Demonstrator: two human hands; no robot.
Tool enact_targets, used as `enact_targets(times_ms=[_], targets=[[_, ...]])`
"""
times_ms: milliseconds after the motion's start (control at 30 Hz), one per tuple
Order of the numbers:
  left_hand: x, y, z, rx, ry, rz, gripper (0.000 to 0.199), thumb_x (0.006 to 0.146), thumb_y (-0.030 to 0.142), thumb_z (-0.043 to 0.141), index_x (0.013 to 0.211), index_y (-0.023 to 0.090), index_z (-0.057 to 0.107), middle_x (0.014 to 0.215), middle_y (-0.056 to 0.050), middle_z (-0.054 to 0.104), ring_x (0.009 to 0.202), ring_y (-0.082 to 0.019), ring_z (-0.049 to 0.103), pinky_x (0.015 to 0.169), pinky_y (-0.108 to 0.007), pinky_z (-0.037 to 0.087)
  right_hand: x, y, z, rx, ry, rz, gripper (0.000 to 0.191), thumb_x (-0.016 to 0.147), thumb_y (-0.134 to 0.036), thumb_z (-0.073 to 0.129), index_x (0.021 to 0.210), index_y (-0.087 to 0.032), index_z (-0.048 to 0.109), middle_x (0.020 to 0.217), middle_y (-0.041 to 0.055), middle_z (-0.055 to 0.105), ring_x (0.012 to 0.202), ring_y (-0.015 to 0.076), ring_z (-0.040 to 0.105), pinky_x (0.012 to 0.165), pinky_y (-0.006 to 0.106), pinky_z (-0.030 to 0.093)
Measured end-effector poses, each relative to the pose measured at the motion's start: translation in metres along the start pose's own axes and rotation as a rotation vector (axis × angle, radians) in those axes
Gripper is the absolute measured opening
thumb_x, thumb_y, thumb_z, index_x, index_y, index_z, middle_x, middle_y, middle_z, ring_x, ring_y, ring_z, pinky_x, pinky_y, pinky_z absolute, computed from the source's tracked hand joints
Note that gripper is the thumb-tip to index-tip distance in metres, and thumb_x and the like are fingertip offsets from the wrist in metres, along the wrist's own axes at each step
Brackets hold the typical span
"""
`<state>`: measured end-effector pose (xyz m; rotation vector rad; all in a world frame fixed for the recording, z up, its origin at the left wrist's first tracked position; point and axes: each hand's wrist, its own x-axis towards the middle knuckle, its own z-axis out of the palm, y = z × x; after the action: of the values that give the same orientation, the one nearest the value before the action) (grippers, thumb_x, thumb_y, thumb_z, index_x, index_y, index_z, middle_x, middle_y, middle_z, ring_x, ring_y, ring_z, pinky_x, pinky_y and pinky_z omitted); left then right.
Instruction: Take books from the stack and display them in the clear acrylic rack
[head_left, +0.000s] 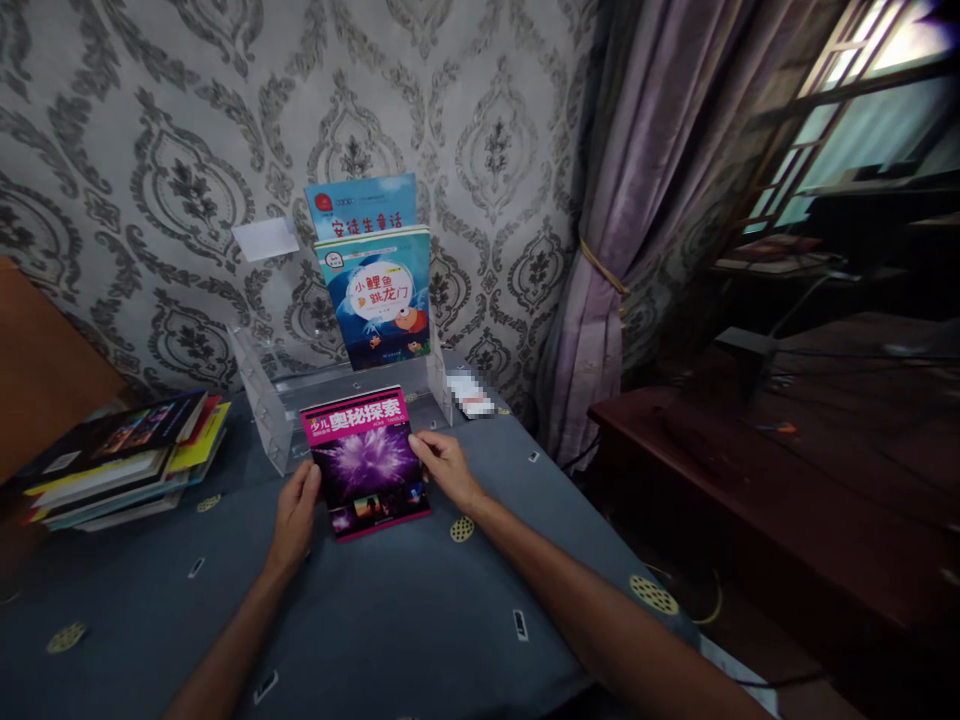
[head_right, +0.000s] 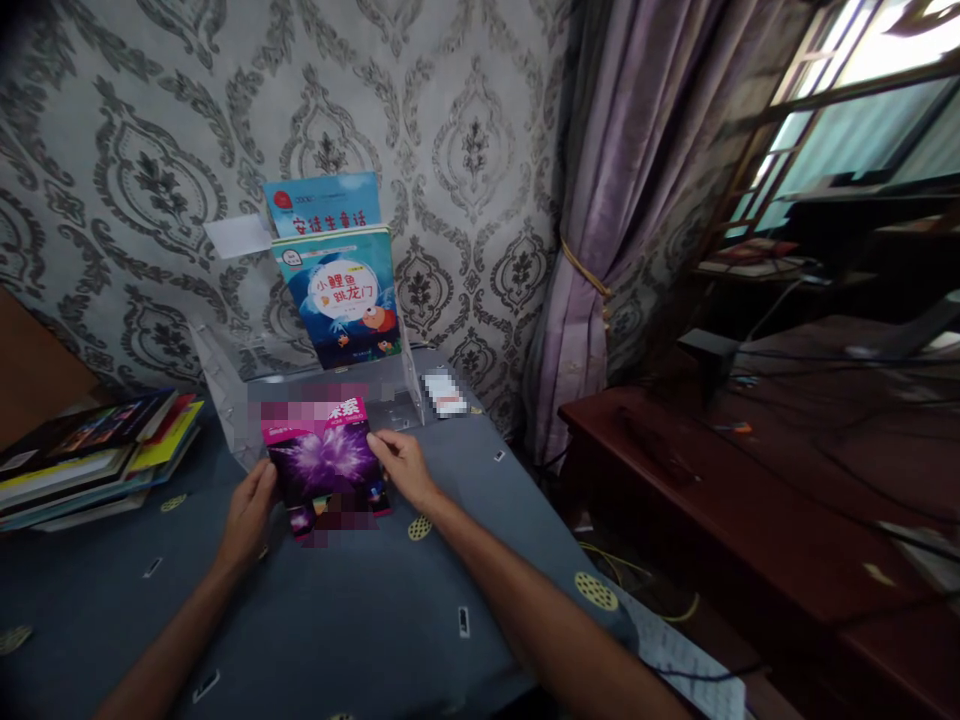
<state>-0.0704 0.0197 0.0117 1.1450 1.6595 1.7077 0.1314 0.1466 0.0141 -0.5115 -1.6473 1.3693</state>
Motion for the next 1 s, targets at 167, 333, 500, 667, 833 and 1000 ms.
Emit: enact_targets(times_ms=[167, 333, 500, 667, 833, 1000], targets=[[-0.001, -0.006, 0.001, 0.002, -0.081, -0.087, 0.062, 0.079, 0.068, 0.062, 0.109, 0.015, 0.071, 0.105, -0.009, 0.073, 0.103, -0.027, 0.065, 0.093, -0.035, 0.051, -0.002, 0.001, 0.001, 0.049, 0.0, 0.054, 0.056, 0.084, -0.071, 0.056, 0.06, -0.021, 0.044, 0.054, -0.0057, 0.038, 0.046, 0.0094, 0.038, 0.045, 0.024, 0.03], [-0.006, -0.027, -0.005, -0.077, 0.039, -0.313, 0.066, 0.065, 0.071, 0.073, 0.103, 0.017, 0.073, 0.112, -0.01, 0.074, 0.119, -0.033, 0.06, 0.102, -0.041, 0.049, -0.01, 0.005, 0.001, 0.09, -0.016, 0.176, 0.056, 0.085, -0.07, 0.055, 0.06, -0.021, 0.044, 0.055, -0.0048, 0.038, 0.051, 0.0099, 0.036, 0.048, 0.024, 0.029], [-0.014, -0.047, -0.01, -0.162, 0.156, -0.509, 0.068, 0.056, 0.071, 0.078, 0.098, 0.018, 0.074, 0.108, -0.01, 0.075, 0.125, -0.036, 0.057, 0.102, -0.044, 0.05, -0.016, 0.008, 0.0, 0.186, 0.003, 0.257, 0.058, 0.083, -0.068, 0.061, 0.057, -0.019, 0.043, 0.057, -0.0053, 0.034, 0.054, 0.0087, 0.03, 0.049, 0.023, 0.027], [-0.005, -0.029, -0.003, -0.253, 0.112, -0.475, 0.069, 0.052, 0.069, 0.082, 0.097, 0.017, 0.075, 0.108, -0.01, 0.074, 0.118, -0.035, 0.061, 0.101, -0.043, 0.05, -0.012, 0.015, 0.007, 0.317, 0.004, 0.343, 0.056, 0.077, -0.072, 0.065, 0.062, -0.019, 0.051, 0.053, -0.0069, 0.036, 0.046, 0.007, 0.03, 0.042, 0.023, 0.025], [-0.002, -0.001, 0.001, -0.343, -0.101, -0.325, 0.064, 0.062, 0.064, 0.08, 0.102, 0.015, 0.073, 0.096, -0.01, 0.075, 0.095, -0.03, 0.069, 0.082, -0.038, 0.057, -0.008, 0.015, 0.01, 0.284, 0.009, 0.255, 0.056, 0.071, -0.073, 0.068, 0.064, -0.019, 0.053, 0.054, -0.007, 0.037, 0.046, 0.0067, 0.031, 0.041, 0.022, 0.023], [0.0, 0.016, -0.007, -0.074, -0.278, -0.124, 0.055, 0.067, 0.066, 0.076, 0.085, 0.014, 0.072, 0.068, -0.001, 0.064, 0.056, -0.012, 0.054, 0.05, -0.022, 0.045, 0.0, 0.009, -0.002, 0.189, -0.002, 0.12, 0.059, 0.067, -0.074, 0.068, 0.056, -0.02, 0.048, 0.05, -0.0067, 0.038, 0.045, 0.0072, 0.031, 0.041, 0.022, 0.021]])
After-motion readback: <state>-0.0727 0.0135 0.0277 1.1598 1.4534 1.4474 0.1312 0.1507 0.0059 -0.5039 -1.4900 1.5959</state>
